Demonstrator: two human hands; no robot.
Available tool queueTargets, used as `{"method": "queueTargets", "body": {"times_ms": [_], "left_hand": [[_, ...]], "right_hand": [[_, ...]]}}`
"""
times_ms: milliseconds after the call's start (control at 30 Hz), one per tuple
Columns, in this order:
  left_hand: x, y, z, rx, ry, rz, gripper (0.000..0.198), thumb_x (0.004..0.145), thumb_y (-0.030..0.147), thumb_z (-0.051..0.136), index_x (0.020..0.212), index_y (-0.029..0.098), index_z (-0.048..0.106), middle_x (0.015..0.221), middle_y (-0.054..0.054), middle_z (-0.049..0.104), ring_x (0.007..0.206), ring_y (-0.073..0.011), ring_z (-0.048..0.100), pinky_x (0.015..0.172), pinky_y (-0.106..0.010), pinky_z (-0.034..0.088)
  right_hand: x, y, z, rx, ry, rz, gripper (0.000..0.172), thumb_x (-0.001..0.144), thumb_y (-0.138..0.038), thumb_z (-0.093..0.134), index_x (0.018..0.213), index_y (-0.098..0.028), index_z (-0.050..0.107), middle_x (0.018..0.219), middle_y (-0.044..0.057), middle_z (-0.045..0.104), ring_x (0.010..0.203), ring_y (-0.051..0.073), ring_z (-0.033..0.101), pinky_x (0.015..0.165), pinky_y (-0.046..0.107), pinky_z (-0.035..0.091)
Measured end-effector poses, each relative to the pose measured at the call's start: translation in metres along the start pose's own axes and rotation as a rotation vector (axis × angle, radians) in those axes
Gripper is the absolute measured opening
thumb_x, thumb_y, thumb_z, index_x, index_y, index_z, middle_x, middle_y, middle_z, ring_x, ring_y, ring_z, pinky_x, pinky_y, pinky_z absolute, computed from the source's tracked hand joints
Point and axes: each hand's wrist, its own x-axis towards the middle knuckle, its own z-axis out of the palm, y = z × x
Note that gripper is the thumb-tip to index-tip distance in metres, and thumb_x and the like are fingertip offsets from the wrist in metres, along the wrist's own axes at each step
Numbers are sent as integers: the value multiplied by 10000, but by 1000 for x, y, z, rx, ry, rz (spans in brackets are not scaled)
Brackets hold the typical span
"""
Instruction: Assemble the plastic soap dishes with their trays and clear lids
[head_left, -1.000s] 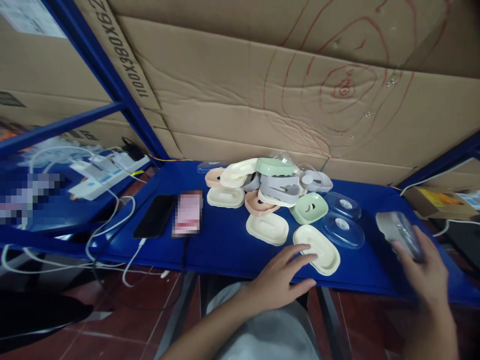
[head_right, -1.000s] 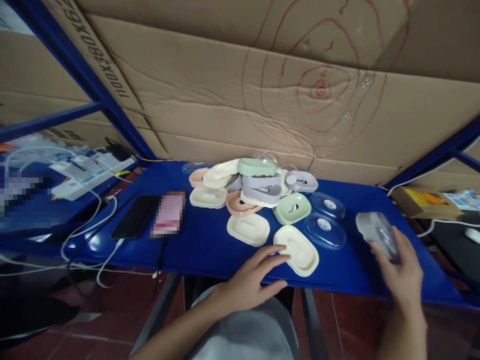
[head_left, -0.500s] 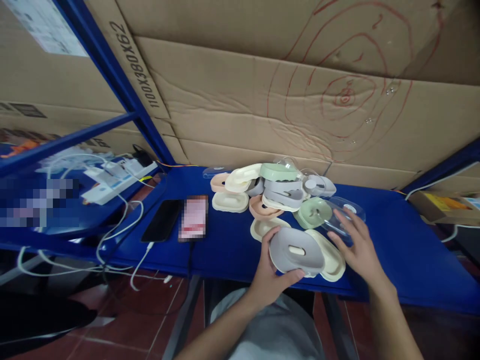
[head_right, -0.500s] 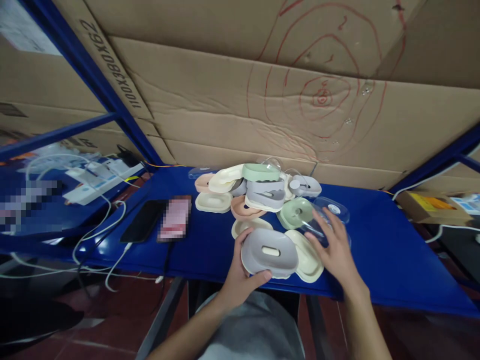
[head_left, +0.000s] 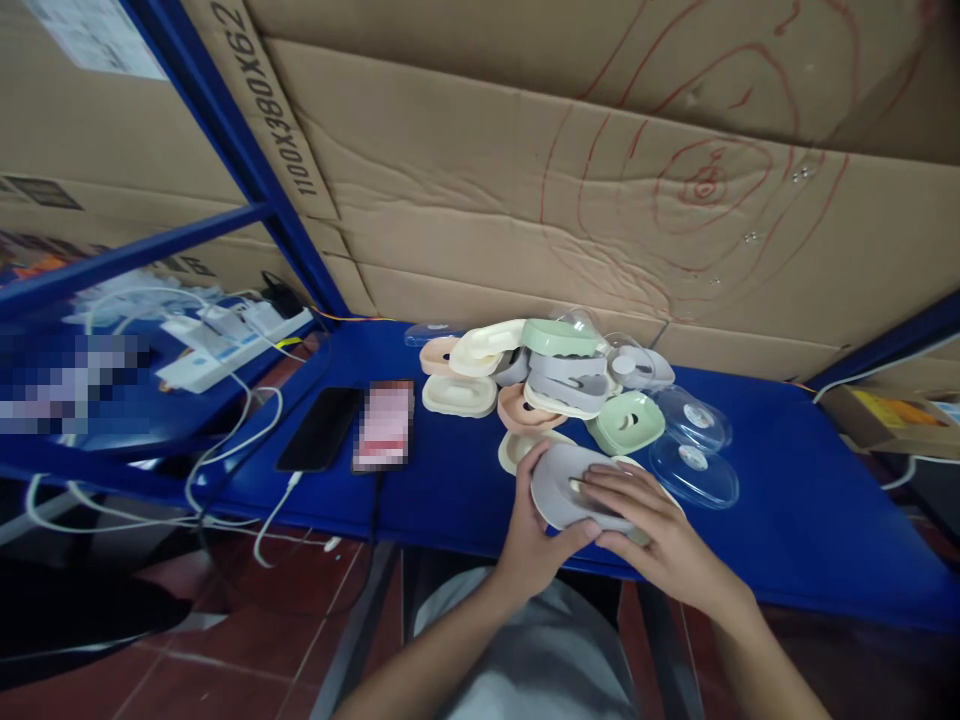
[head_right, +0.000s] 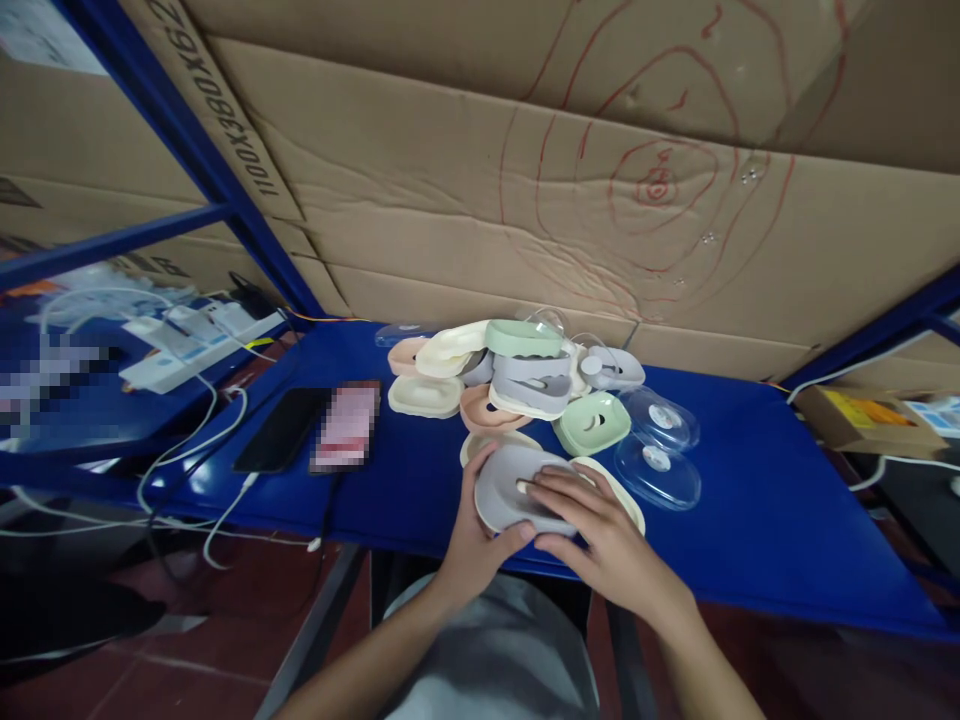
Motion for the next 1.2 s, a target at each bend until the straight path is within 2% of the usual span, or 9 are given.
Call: {"method": "queueTargets", "body": {"times_ms": [200, 367, 500, 600, 667, 767, 867, 1033, 1200], "left_hand": [[-6, 14, -14, 35, -95, 19, 1104, 760, 642, 895, 1634, 333, 296, 1656, -162, 448, 1496, -395, 509, 1216, -581, 464], [-7, 30, -49, 218, 40, 122, 898, 797, 535, 903, 1523, 314, 423, 1623, -151, 497, 1487, -370, 525, 1238, -593, 428], [-26, 35, -87, 406, 173, 88, 816, 847, 502, 862, 1502, 315, 412, 1650, -165, 467, 1507, -361, 511, 1212, -601, 465], [-54, 33, -109, 497, 240, 14, 805, 869, 509, 829, 1526, 335, 397, 1651, -164, 470, 1477, -370, 547, 1149, -600, 536], [-71, 29, -118, 551, 234, -43, 832, 868, 520, 821, 1554, 320, 395, 1633, -174, 492, 1450, -393, 572, 1120, -610, 558], [-82, 24, -122, 692, 186, -77, 843, 893, 520, 795, 1601, 312, 389, 1618, -172, 509, 1445, -406, 572, 1139, -632, 534], [-77, 20, -119, 904, 125, -9, 696, 949, 457, 752, 1571, 334, 465, 1696, -142, 405, 1517, -396, 492, 1186, -617, 494], [-66, 14, -119, 1121, -41, 200, 492, 1021, 371, 673, 1496, 317, 554, 1702, -135, 396, 1563, -383, 430, 1239, -642, 418], [-66, 12, -118, 1173, -92, 229, 492, 1039, 389, 643, 1512, 318, 529, 1683, -137, 433, 1546, -354, 461, 1258, -665, 377]], "right_hand": [[-6, -4, 8, 138, 278, 41, 403, 1052, -339, 606, 1451, -384, 634, 1378, 25, 741, 1305, 286, 688, 1145, 513, 544], [-41, 38, -27, -362, 608, 391, 395, 1063, -396, 539, 1442, -340, 632, 1407, 108, 702, 1351, 387, 624, 1186, 627, 430], [-69, 111, -60, -612, 562, 685, 474, 1081, -512, 417, 1379, -253, 679, 1284, 221, 734, 1267, 477, 654, 1135, 718, 386], [-80, 158, -68, -537, 473, 741, 555, 1082, -553, 343, 1401, -235, 668, 1336, 243, 707, 1321, 500, 617, 1108, 744, 391], [-79, 169, -66, -475, 439, 733, 572, 1079, -555, 340, 1455, -237, 630, 1505, 241, 605, 1456, 497, 504, 1164, 757, 330], [-68, 150, -57, -498, 469, 655, 565, 1072, -533, 404, 1512, -228, 583, 1659, 212, 453, 1566, 466, 364, 1235, 739, 256], [-54, 101, -37, -516, 492, 497, 484, 1078, -460, 440, 1480, -251, 608, 1597, 156, 548, 1519, 388, 465, 1237, 650, 340], [-41, 15, 22, -317, 292, 182, 439, 1054, -288, 539, 1480, -374, 598, 1425, 55, 702, 1373, 325, 618, 1184, 593, 414], [-10, -17, 53, -240, 133, 54, 556, 1064, -187, 514, 1593, -354, 474, 1504, 59, 653, 1382, 298, 610, 1156, 569, 445]]}}
